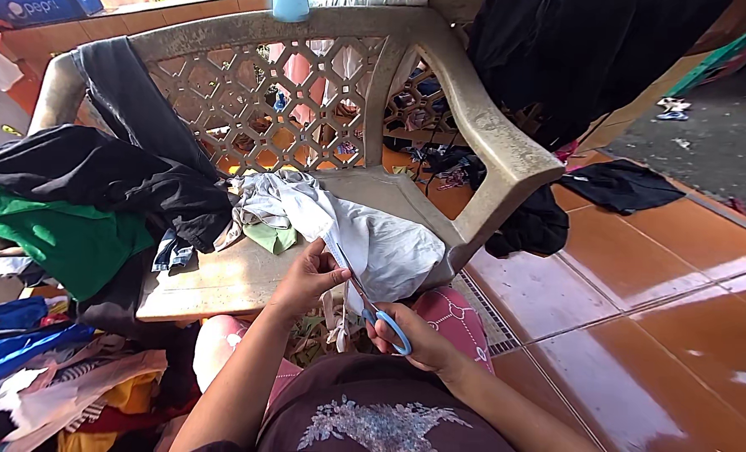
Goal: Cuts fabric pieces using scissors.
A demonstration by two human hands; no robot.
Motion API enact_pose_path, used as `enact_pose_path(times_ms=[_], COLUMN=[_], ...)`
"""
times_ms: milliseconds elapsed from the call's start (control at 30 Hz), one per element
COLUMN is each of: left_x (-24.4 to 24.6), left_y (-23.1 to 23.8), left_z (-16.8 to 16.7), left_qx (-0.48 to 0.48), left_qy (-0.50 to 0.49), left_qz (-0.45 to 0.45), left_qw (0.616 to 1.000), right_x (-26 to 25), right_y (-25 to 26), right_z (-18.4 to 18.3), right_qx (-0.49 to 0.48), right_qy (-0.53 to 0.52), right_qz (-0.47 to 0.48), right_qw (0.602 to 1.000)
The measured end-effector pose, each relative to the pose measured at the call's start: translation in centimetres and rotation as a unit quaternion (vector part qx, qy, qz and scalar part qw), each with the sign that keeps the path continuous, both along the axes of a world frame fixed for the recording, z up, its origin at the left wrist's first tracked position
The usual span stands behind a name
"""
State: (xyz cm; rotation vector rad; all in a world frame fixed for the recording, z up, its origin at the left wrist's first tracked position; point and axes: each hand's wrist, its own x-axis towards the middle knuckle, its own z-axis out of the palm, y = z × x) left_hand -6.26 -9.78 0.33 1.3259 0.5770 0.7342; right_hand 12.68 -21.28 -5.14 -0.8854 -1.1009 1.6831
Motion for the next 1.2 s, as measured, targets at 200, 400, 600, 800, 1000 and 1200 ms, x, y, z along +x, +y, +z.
enact_pose_path(times_ms=[200, 400, 600, 800, 1000, 1200], left_x=[0.10, -0.12, 0.15, -0.16, 0.03, -0.56], left_y=[0.05, 0.01, -0.23, 0.21, 0.24, 0.37], left_z=[0.00, 0.16, 0.02, -0.26, 0.33, 0.54], left_qx=[0.001, 0.000, -0.007, 0.018, 0.044, 0.045], left_qy=[0.014, 0.028, 0.036, 0.059, 0.040, 0.051], left_qz=[-0.010, -0.041, -0.091, -0.083, 0.057, 0.063], left_qw=[1.000, 0.999, 0.995, 0.995, 0.997, 0.996], right_x=[-0.34, 0.02, 0.06, 0.25, 0.16, 0.14], right_y=[-0.22, -0.10, 0.00, 0.03, 0.12, -0.04], right_z=[-0.03, -0.11, -0.06, -0.25, -0.43, -0.32], right_qx=[0.005, 0.009, 0.014, 0.009, 0.011, -0.007], right_qy=[-0.006, -0.007, -0.008, -0.036, -0.052, -0.040], right_qz=[-0.021, -0.012, -0.014, -0.030, -0.019, -0.010], right_qw=[1.000, 1.000, 1.000, 0.999, 0.998, 0.999])
